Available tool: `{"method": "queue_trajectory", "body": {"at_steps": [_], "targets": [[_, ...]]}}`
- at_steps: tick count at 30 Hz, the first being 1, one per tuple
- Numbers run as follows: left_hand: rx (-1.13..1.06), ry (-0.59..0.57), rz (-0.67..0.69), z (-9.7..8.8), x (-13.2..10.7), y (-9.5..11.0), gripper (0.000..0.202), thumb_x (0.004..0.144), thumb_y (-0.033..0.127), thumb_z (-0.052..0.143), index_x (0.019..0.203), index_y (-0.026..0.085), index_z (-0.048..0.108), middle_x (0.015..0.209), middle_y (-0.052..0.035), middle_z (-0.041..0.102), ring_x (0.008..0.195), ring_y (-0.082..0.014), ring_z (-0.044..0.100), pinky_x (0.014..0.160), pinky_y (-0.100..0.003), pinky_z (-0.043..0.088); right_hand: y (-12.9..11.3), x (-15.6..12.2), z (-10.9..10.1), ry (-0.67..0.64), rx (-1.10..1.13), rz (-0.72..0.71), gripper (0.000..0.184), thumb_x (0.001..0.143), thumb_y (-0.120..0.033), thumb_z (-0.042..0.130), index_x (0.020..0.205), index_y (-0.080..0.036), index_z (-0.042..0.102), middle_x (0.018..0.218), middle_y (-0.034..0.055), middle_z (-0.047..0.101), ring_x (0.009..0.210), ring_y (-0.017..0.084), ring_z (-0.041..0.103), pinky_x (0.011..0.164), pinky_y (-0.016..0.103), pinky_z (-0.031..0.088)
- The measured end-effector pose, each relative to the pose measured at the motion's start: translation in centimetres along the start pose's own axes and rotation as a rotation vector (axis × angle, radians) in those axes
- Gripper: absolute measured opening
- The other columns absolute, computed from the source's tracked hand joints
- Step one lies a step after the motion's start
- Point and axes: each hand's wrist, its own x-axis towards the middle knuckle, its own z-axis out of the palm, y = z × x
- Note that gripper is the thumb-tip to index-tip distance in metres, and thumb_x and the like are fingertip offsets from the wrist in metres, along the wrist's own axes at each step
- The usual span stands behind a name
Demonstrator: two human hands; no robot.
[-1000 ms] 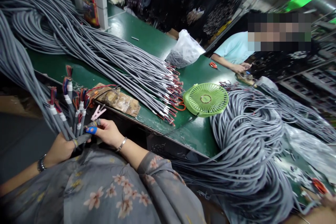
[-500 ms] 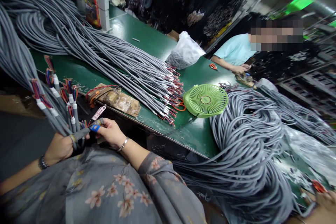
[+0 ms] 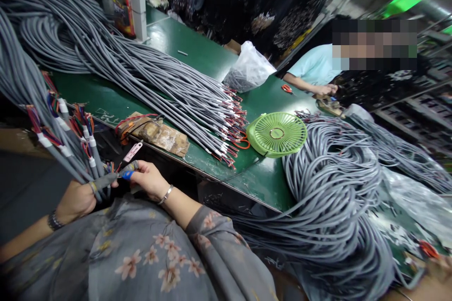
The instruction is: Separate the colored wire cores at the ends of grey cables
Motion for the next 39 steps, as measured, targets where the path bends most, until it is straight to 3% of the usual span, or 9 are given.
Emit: {"method": "queue_trajectory", "body": {"at_steps": [7,13,17,22,30,34,39], "targets": [[0.075,-0.032,0.054,0.1,0.2,-0.1,0.030,0.044,0.040,0.096,0.049,0.024,0.071,0.054,-0.0001,0.073,0.057,-0.0215,0.069,0.061,-0.034,0.061,-0.9,-0.3,1.1,0.001,-0.012,-0.080,0.054,0.058,-0.050,0.103,0.079,-0.022,0.061,0.073,-0.0034,0.068,0.067,0.013,0.064,0.066,0.025,0.049],[0.008,-0.002,-0.012,-0.1,-0.1,0.0,0.028,0.045,0.037,0.096,0.055,0.023,0.073,0.054,-0.0014,0.075,0.054,-0.0220,0.070,0.060,-0.035,0.060,0.1,0.1,1.2,0.131,0.123,-0.042,0.042,0.063,-0.042,0.097,0.069,-0.022,0.060,0.055,-0.0077,0.055,0.052,0.009,0.047,0.054,0.023,0.043],[0.015,0.035,-0.007,0.1,-0.4,0.5,0.027,0.047,0.039,0.094,0.055,0.023,0.073,0.052,-0.0016,0.074,0.052,-0.0215,0.069,0.058,-0.033,0.058,-0.4,0.6,0.3,0.238,0.253,-0.040,0.037,0.076,-0.046,0.089,0.074,-0.022,0.061,0.060,-0.0069,0.056,0.053,0.009,0.044,0.054,0.022,0.047],[-0.003,0.064,-0.015,1.3,-0.5,1.4,0.022,0.045,0.037,0.089,0.046,0.023,0.072,0.047,-0.0011,0.070,0.050,-0.0184,0.064,0.057,-0.031,0.054,-1.9,1.7,-0.2,0.136,0.244,0.039,0.054,0.090,-0.072,0.077,0.085,-0.019,0.069,0.074,-0.0010,0.065,0.061,0.010,0.052,0.061,0.024,0.051],[0.043,0.031,0.002,2.0,0.2,1.4,0.029,0.045,0.041,0.094,0.045,0.022,0.071,0.050,-0.0028,0.070,0.053,-0.0191,0.064,0.060,-0.033,0.055,-1.8,2.8,0.1,0.098,0.306,-0.003,0.046,0.088,-0.063,0.085,0.083,-0.020,0.071,0.072,-0.0012,0.062,0.071,0.014,0.057,0.076,0.030,0.057],[0.094,0.013,0.026,1.9,0.4,1.3,0.034,0.045,0.046,0.095,0.045,0.023,0.070,0.050,-0.0030,0.070,0.056,-0.0212,0.066,0.065,-0.036,0.059,-1.6,3.1,0.2,0.124,0.342,-0.012,0.044,0.086,-0.060,0.089,0.079,-0.021,0.069,0.072,-0.0006,0.064,0.069,0.015,0.059,0.071,0.028,0.056],[0.076,0.012,0.001,1.9,0.1,1.4,0.027,0.045,0.038,0.093,0.047,0.022,0.071,0.052,-0.0024,0.071,0.054,-0.0199,0.065,0.059,-0.033,0.056,-1.8,2.8,0.4,0.108,0.353,0.021,0.049,0.089,-0.065,0.084,0.078,-0.020,0.069,0.071,0.0000,0.064,0.066,0.013,0.057,0.067,0.025,0.055]]}}
